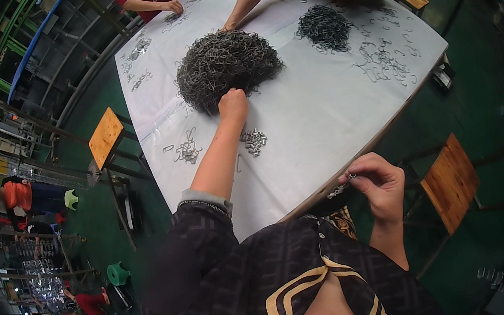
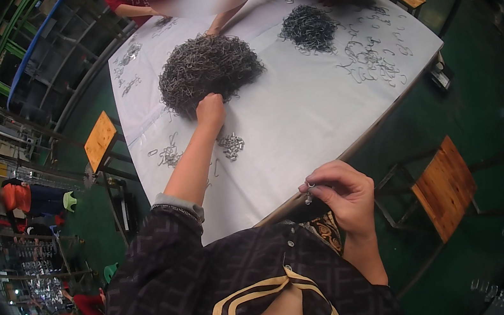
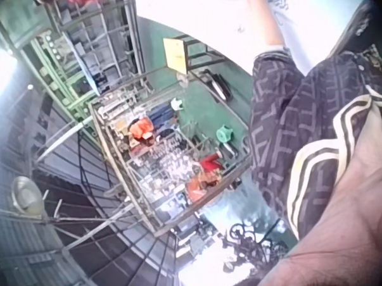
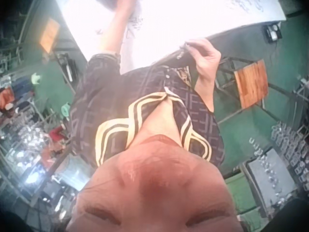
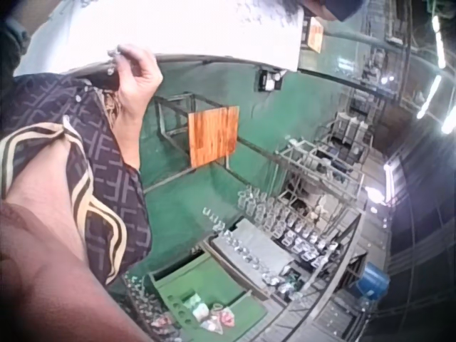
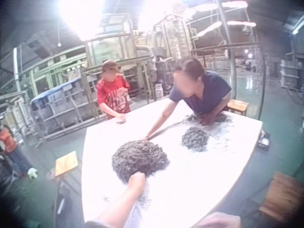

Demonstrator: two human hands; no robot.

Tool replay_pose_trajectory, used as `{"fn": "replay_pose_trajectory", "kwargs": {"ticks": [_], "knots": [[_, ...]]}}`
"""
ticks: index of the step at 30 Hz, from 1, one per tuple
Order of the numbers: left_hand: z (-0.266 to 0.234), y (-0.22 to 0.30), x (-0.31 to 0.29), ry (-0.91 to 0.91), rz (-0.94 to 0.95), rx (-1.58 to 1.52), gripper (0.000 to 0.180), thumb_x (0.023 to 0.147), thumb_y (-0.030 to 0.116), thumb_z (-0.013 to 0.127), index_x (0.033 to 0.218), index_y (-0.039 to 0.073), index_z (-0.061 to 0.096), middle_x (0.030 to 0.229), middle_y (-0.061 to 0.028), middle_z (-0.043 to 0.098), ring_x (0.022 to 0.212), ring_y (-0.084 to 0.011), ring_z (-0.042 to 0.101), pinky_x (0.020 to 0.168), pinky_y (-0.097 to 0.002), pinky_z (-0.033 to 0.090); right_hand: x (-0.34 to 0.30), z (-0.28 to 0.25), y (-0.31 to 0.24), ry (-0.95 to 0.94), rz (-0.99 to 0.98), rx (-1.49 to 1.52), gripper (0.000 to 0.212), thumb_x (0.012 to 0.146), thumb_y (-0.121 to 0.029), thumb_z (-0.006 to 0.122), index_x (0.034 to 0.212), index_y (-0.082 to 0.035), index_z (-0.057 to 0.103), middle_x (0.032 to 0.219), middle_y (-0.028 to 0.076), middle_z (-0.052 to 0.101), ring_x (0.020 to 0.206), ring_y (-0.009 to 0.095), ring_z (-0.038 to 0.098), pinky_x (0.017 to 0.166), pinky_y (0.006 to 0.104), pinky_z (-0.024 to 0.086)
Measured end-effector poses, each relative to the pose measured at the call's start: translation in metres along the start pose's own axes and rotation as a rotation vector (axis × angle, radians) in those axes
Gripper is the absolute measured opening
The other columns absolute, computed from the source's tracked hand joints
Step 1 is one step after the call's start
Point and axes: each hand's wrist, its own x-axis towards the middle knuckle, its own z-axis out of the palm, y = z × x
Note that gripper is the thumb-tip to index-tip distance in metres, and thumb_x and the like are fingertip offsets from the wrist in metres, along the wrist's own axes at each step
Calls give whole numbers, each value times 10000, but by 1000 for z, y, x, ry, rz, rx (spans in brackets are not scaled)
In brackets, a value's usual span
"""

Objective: The person is sorting small metal hooks and circular components from a large pile on a table, picking them up by hand and connecting them together.

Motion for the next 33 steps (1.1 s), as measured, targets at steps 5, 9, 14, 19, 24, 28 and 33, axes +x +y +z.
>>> {"fn": "replay_pose_trajectory", "kwargs": {"ticks": [5,9,14,19,24,28,33], "knots": [[-14,-1,0,71,50,0,130,734,78,543,753,19,658,826,-155,646,757,-339,645,688,-405,528,-1,-3,2,8,1,16,140,748,139,594,862,68,631,835,121,607,772,207,647,685,276,523],[-22,-4,-8,68,-143,-430,124,719,79,603,803,-5,636,806,-143,657,696,-286,650,636,-345,526,-2,-4,4,23,18,29,130,759,135,588,867,73,626,838,116,606,781,203,648,688,272,521],[-3,-26,1,-204,-759,-1583,94,791,18,605,821,-69,586,722,-101,605,608,-159,594,527,-234,487,-1,-2,5,20,54,55,131,761,140,584,868,75,624,838,115,605,783,202,648,693,274,525],[-3,-10,-7,-113,-611,-1604,108,801,64,622,870,-6,577,734,-84,617,585,-159,601,530,-264,512,-1,-1,6,11,26,80,128,754,130,603,862,69,634,835,116,605,779,203,647,717,287,537],[-74,43,-51,-462,-359,-1822,62,835,57,594,883,40,558,761,-72,608,622,-138,571,557,-240,470,-3,-4,14,45,59,78,126,768,120,599,875,65,637,849,113,612,786,206,655,680,266,521],[-145,80,-101,-673,-60,-1939,34,848,59,573,862,40,548,814,-77,596,684,-122,531,627,-241,437,-1,-1,13,33,95,77,135,782,117,587,897,65,636,864,113,613,793,208,657,659,249,504],[-183,122,-132,-812,333,-1837,60,847,67,591,871,35,547,955,-18,528,875,-88,487,762,-225,395,-6,-4,10,53,81,126,149,796,81,607,941,59,634,876,106,620,814,204,652,702,260,515]]}}
